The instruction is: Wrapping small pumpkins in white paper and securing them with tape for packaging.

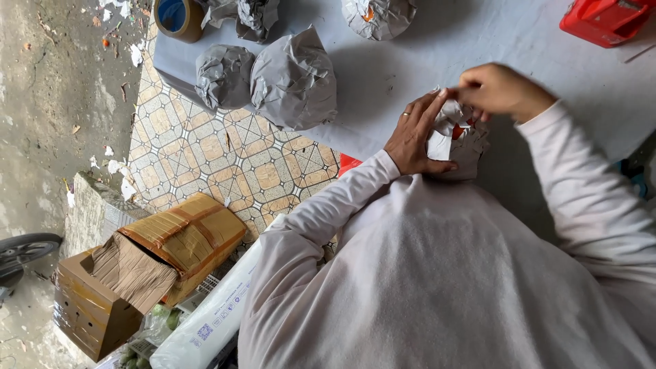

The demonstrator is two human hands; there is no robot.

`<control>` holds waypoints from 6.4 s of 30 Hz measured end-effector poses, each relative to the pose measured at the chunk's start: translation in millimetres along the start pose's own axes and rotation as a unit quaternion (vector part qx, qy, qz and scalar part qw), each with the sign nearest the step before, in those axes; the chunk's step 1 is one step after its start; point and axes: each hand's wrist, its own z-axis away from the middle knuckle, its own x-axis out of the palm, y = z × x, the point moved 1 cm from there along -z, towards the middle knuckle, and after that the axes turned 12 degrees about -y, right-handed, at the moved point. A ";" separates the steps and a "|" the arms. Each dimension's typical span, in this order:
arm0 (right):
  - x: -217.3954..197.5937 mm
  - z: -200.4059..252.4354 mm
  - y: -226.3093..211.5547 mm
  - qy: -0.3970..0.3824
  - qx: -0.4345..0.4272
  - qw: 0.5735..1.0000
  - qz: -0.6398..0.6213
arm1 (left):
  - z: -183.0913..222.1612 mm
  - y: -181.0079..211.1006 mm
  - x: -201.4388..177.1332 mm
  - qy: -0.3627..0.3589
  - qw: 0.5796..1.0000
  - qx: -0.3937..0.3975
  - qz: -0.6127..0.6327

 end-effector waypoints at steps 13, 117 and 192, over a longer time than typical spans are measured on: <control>-58.8 -31.7 336.7 0.412 -0.030 0.804 -0.429 | 1.7 6.3 -16.5 0.031 0.998 0.048 0.038; 58.7 10.0 82.2 0.054 -0.145 0.815 -0.558 | 9.4 11.2 -29.7 0.194 0.970 -0.077 -0.123; 7.9 33.7 -28.6 0.018 -0.065 0.978 -0.196 | -61.3 -72.5 -29.1 -0.005 0.995 -0.101 0.004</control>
